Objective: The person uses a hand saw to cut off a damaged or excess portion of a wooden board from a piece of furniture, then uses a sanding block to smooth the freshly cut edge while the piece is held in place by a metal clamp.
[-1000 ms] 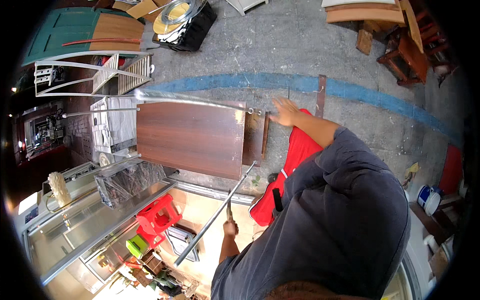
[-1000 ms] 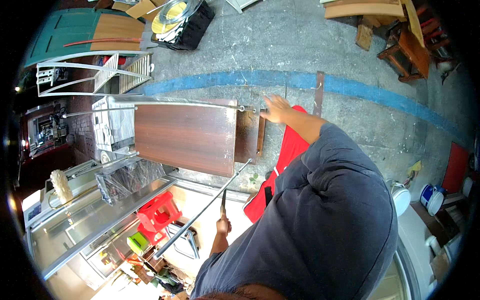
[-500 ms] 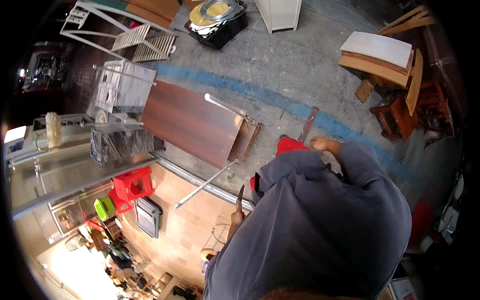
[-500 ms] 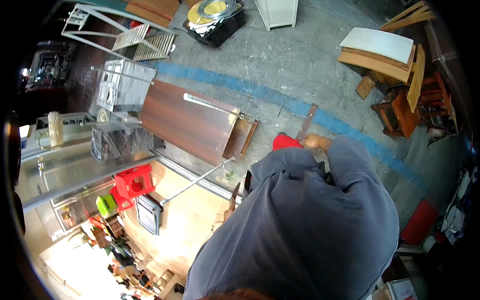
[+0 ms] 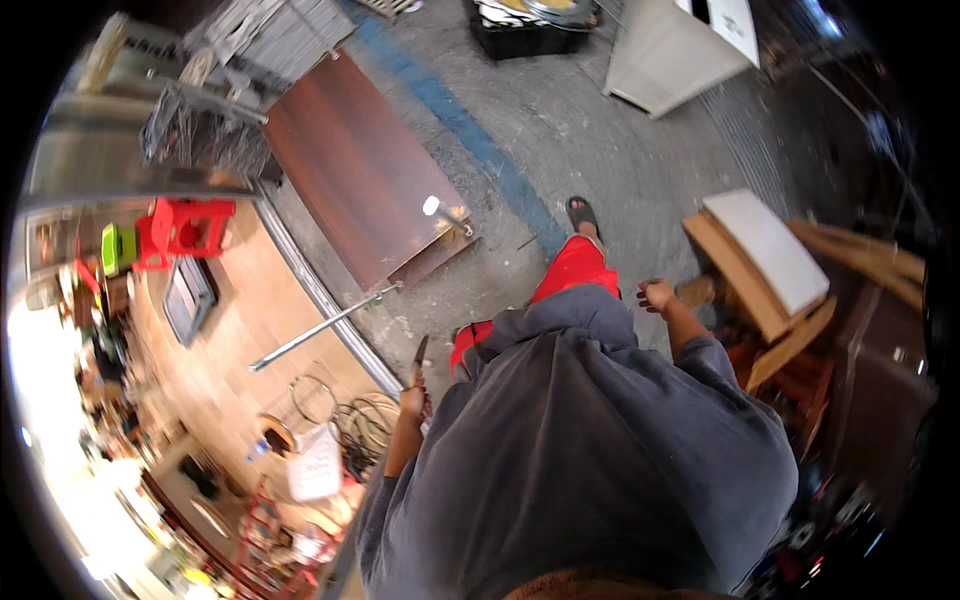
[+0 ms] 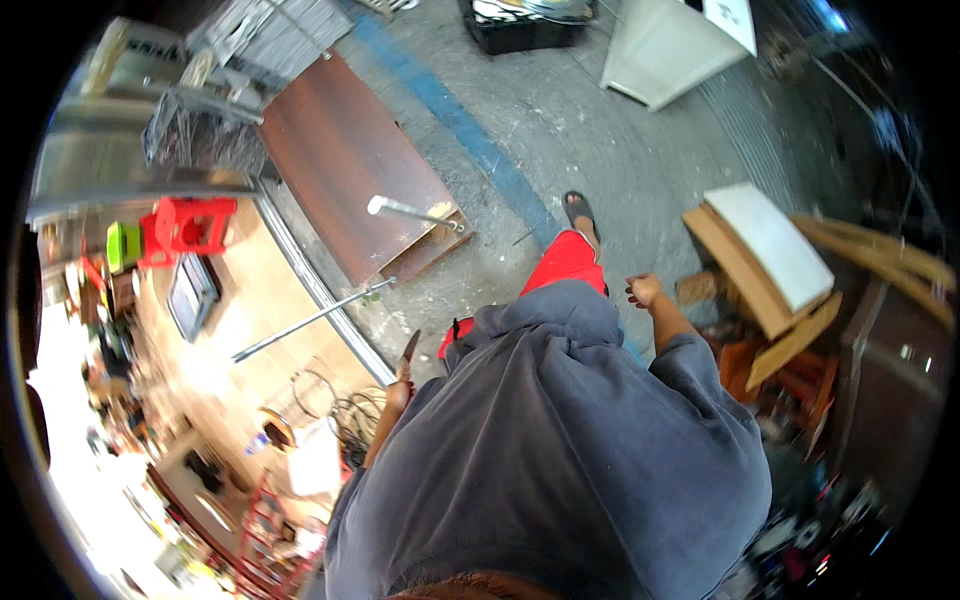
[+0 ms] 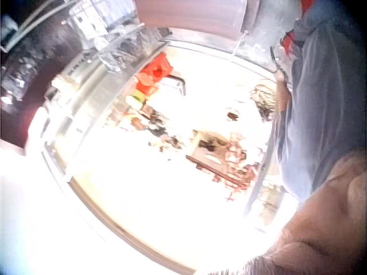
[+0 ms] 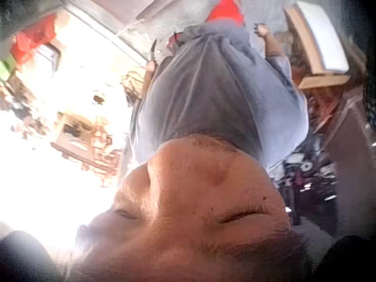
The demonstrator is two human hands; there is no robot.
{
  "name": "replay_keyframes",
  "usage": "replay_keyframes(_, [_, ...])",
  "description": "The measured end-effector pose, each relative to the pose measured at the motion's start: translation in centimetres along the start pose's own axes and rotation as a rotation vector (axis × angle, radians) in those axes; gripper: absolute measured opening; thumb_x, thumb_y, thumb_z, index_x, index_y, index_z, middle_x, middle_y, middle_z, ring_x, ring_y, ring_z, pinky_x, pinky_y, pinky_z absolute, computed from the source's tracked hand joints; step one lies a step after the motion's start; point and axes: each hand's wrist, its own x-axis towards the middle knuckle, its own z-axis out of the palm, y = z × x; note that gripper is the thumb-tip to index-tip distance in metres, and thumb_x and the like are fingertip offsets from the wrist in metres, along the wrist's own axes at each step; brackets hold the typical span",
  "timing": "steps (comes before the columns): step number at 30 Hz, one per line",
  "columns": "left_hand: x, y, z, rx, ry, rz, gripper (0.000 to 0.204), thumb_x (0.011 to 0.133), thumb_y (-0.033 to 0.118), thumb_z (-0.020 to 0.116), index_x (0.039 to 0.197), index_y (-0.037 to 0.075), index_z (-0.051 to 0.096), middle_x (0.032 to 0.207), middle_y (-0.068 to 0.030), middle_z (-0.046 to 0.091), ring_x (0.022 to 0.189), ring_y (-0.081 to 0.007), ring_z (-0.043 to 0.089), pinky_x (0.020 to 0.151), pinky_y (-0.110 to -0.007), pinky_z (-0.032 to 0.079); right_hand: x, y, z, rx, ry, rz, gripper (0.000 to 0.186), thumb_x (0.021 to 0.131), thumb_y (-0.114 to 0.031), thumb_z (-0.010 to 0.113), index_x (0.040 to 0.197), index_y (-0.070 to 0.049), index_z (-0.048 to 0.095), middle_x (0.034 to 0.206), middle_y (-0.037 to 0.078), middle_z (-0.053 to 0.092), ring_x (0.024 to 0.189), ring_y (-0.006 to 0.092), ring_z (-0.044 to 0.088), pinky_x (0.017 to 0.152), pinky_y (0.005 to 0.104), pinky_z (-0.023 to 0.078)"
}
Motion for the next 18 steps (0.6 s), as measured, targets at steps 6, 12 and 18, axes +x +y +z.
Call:
replay_keyframes(6, [-10.8, -0.7, 15.9, -0.265, 0.215, -0.181, 0.024, 0.094, 0.022, 0.060, 0.077, 0.009, 0.050, 0.055, -0.0017, 0.045, 0.040, -0.0157, 0.043, 0.035, -0.031, 0.031, 7.2, -15.5, -14.0, -0.336, -0.193, -0.262, 0.033, 0.097, -0.034, 0.064, 0.113, -0.005, 0.064, 0.096, 0.008, 0.070, 0.079, 0.0189, 0.066, 0.063, 0.0345, 0.051])
replay_keyframes(12, [-20.4, -0.2, 35.1, -0.582, 0.255, -0.249, 0.015, 0.091, 0.018, 0.066, 0.086, 0.004, 0.062, 0.065, -0.0056, 0.057, 0.048, -0.0175, 0.053, 0.043, -0.034, 0.040, 9.5, -26.7, -26.6, -0.918, -0.364, -0.244, 0.051, 0.090, -0.046, 0.072, 0.117, -0.003, 0.068, 0.096, 0.009, 0.070, 0.078, 0.0197, 0.066, 0.060, 0.0364, 0.052])
replay_keyframes(18, [-23.9, 1.8, 49.2, -0.796, 0.254, -0.185, 0.022, 0.090, 0.022, 0.068, 0.089, 0.000, 0.066, 0.076, -0.0065, 0.066, 0.062, -0.0179, 0.061, 0.056, -0.034, 0.047, 5.9, -37.3, -20.9, -1.329, -0.690, -0.065, 0.053, 0.092, -0.047, 0.069, 0.126, -0.007, 0.066, 0.117, 0.009, 0.069, 0.106, 0.0217, 0.063, 0.087, 0.0389, 0.051])
